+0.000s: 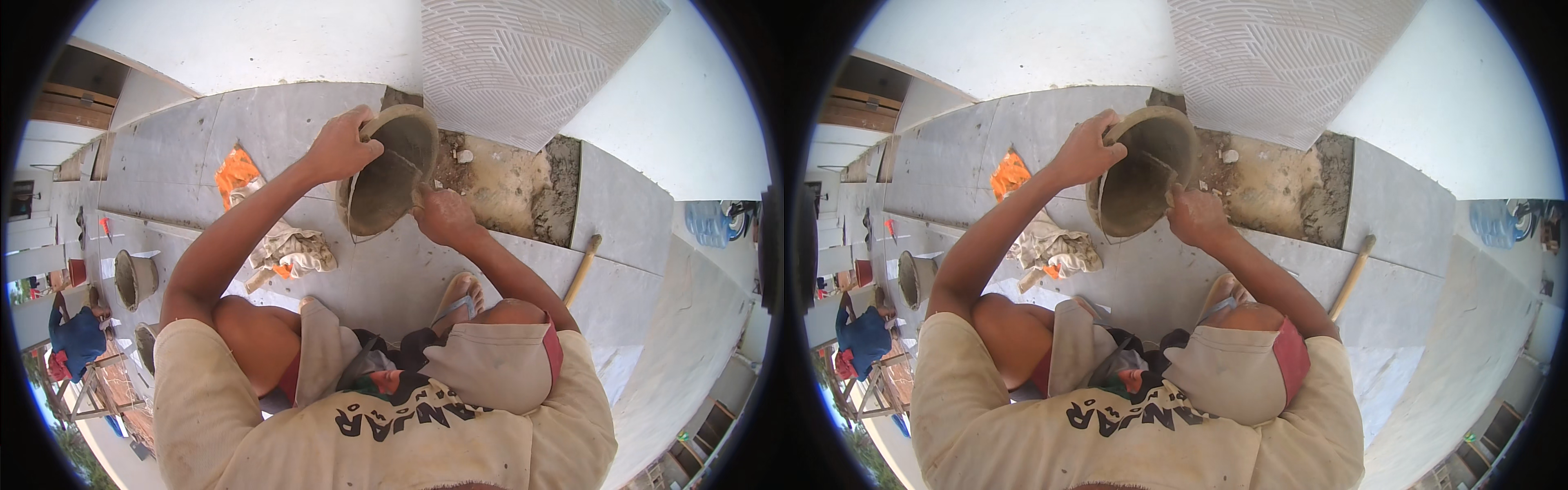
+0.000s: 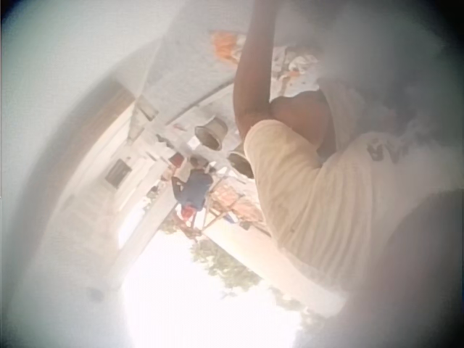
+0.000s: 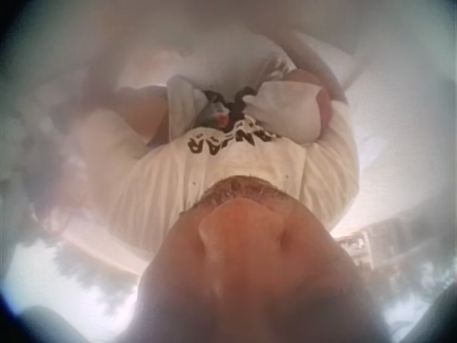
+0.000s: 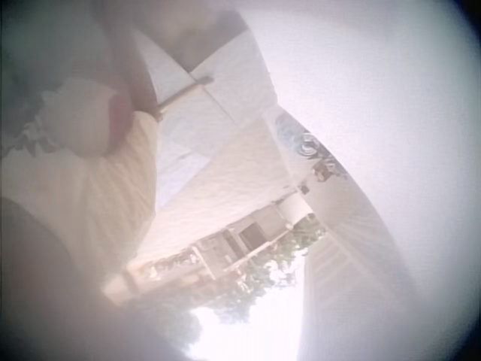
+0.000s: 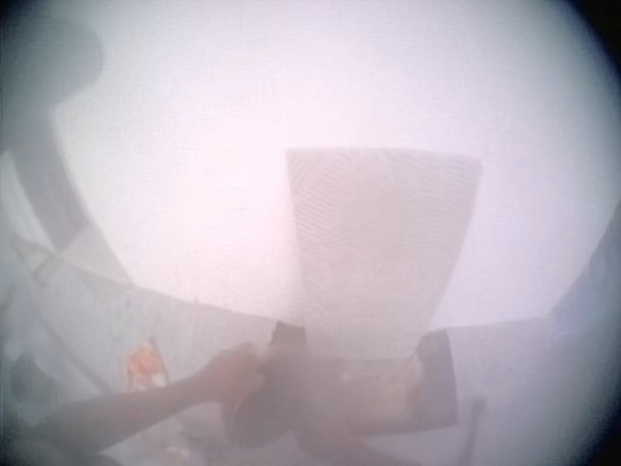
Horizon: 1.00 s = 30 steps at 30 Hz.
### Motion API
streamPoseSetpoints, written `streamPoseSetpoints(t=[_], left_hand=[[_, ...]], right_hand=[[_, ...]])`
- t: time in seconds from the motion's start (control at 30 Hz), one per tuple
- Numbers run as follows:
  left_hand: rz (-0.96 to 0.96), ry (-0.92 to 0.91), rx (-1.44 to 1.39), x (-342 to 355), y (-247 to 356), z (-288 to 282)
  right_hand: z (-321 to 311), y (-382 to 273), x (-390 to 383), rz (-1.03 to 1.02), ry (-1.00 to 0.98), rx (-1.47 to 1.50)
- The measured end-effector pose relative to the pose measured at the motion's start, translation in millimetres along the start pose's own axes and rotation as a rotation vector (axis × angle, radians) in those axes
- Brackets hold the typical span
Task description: The person applies cement mortar to a floor using a trowel and places a large ceramic tile into the prepared area. They then move to a separate area to cut a tile using an angle grinder.
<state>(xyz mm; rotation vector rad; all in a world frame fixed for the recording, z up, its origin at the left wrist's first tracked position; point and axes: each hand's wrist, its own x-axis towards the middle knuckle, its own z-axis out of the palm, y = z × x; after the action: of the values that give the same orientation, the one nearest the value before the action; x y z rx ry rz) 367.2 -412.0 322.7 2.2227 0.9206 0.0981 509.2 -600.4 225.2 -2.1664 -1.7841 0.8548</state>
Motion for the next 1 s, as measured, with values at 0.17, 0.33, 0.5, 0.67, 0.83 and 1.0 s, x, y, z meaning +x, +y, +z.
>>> streamPoseSetpoints(t=[0.17, 0.33, 0.5, 0.67, 0.83, 1.0], left_hand=[[0.084, 0.118, 0.074, -1.3, 5.9, 4.7], [0.145, 0.214, 0.058, 4.4, 5.4, 8.7], [0.084, 0.235, 0.079, -0.3, -11.3, -1.2], [0.144, 0.301, 0.031, 1.1, -6.4, -12.7], [0.124, 0.338, 0.047, -5.3, -16.9, -27.1], [0.148, 0.306, -0.003, -6.9, -0.5, -25.3]], right_hand=[[-1.1, -2.4, 18.8, 0.054, 0.255, -0.073], [31.4, -6.1, 22.7, 0.006, 0.067, -0.023], [-3.6, -24.8, 15.6, -0.022, 0.181, 0.103], [12.7, -23.1, 13.7, -0.100, 0.156, -0.022], [3.2, -26.1, 8.5, -0.248, 0.108, -0.057], [-8.5, -36.0, 13.4, -0.151, 0.244, -0.064]])
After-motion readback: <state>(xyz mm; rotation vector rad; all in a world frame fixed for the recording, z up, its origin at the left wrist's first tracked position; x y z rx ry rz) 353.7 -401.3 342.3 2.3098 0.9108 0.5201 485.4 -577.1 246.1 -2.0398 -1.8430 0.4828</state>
